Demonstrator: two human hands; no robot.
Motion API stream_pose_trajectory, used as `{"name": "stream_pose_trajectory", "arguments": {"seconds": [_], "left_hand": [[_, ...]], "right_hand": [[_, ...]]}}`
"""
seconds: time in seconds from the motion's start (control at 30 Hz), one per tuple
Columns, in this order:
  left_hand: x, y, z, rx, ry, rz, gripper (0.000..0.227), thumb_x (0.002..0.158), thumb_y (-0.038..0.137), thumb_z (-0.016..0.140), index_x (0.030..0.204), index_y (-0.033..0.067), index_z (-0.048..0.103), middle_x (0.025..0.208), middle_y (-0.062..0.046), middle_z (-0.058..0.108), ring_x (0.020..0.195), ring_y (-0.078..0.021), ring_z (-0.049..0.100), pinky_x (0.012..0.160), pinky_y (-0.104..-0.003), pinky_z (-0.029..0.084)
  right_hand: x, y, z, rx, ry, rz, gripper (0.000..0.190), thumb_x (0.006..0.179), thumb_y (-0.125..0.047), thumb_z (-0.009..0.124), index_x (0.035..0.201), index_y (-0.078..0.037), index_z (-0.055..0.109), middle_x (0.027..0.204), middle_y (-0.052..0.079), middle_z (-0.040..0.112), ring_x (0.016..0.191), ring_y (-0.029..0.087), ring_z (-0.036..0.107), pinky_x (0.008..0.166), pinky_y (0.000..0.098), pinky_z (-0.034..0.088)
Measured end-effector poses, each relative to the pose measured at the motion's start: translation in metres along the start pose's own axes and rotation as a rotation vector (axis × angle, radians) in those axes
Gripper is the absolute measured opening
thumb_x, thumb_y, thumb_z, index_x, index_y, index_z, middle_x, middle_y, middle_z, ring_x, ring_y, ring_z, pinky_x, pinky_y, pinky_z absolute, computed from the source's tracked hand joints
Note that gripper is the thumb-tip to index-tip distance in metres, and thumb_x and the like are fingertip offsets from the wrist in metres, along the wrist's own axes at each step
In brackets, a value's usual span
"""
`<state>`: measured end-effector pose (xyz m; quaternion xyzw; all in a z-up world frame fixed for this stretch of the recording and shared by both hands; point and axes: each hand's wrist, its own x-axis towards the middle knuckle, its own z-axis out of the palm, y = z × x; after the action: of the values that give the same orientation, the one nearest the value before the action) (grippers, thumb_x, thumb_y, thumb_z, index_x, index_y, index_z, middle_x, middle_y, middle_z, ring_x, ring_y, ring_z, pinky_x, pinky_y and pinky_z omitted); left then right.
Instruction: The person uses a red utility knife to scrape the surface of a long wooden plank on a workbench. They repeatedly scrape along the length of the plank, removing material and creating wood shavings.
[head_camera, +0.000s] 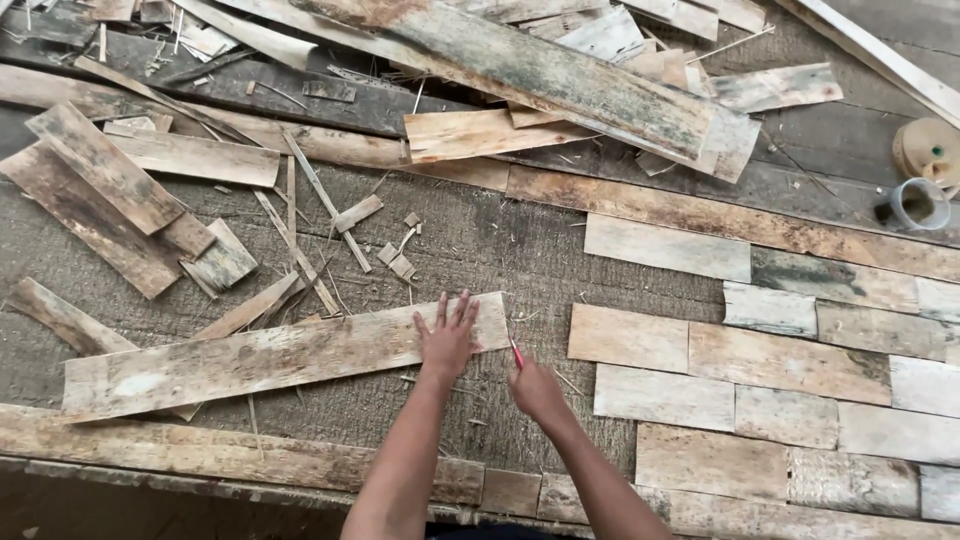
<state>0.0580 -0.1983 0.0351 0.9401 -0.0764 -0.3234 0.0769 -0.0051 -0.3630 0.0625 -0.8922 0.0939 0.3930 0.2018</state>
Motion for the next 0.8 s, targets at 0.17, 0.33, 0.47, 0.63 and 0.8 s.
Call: {"name": "stream_pose_trajectory", "arguments": {"seconds": [0.17, 0.33, 0.47, 0.63, 0.8], "left_hand": [[0.003, -0.002, 0.005, 0.0, 0.011, 0.014, 0.085, 0.099, 0.053, 0.053, 0.165, 0.0332, 0.004, 0.172, 0.012, -0.012, 0.158, -0.0292, -0.013, 0.118, -0.078, 0.007], [-0.003, 0.0, -0.003, -0.027, 0.067, 0.031, 0.09, 0.091, 0.054, 0.068, 0.163, 0.0297, 0.019, 0.172, 0.009, 0.001, 0.158, -0.0315, 0.0, 0.117, -0.08, 0.017], [0.008, -0.004, 0.014, -0.013, 0.105, 0.048, 0.098, 0.083, 0.052, 0.076, 0.162, 0.0296, 0.022, 0.171, 0.007, 0.009, 0.158, -0.0331, 0.004, 0.113, -0.083, 0.019], [0.008, -0.003, 0.014, -0.003, 0.111, 0.03, 0.099, 0.081, 0.056, 0.076, 0.161, 0.0309, 0.025, 0.17, 0.009, 0.013, 0.158, -0.0316, 0.006, 0.112, -0.084, 0.022], [0.005, -0.001, 0.007, -0.037, 0.104, 0.039, 0.098, 0.08, 0.051, 0.079, 0.161, 0.0295, 0.027, 0.17, 0.008, 0.016, 0.158, -0.0318, 0.007, 0.112, -0.084, 0.022]], "right_hand": [[0.061, 0.077, 0.042, 0.121, -0.025, 0.011, 0.04, 0.099, -0.037, 0.043, 0.109, -0.005, 0.064, 0.083, 0.017, 0.071, 0.078, 0.035, 0.073, 0.072, 0.0456, 0.06], [0.056, 0.051, 0.006, 0.25, 0.032, 0.026, 0.027, 0.094, -0.026, 0.046, 0.088, -0.007, 0.064, 0.056, 0.011, 0.068, 0.045, 0.022, 0.071, 0.049, 0.0324, 0.058], [0.052, 0.009, -0.014, 0.176, 0.133, -0.037, 0.044, 0.097, -0.026, 0.043, 0.114, 0.008, 0.066, 0.095, 0.032, 0.071, 0.099, 0.047, 0.072, 0.08, 0.0545, 0.057], [0.074, -0.016, -0.026, 0.055, 0.199, -0.097, 0.048, 0.099, -0.028, 0.04, 0.118, 0.008, 0.066, 0.105, 0.031, 0.072, 0.106, 0.047, 0.071, 0.086, 0.0549, 0.058], [0.087, -0.026, -0.037, -0.046, 0.167, -0.108, 0.051, 0.098, -0.031, 0.037, 0.125, 0.004, 0.063, 0.114, 0.031, 0.07, 0.112, 0.049, 0.068, 0.093, 0.0567, 0.055]]}}
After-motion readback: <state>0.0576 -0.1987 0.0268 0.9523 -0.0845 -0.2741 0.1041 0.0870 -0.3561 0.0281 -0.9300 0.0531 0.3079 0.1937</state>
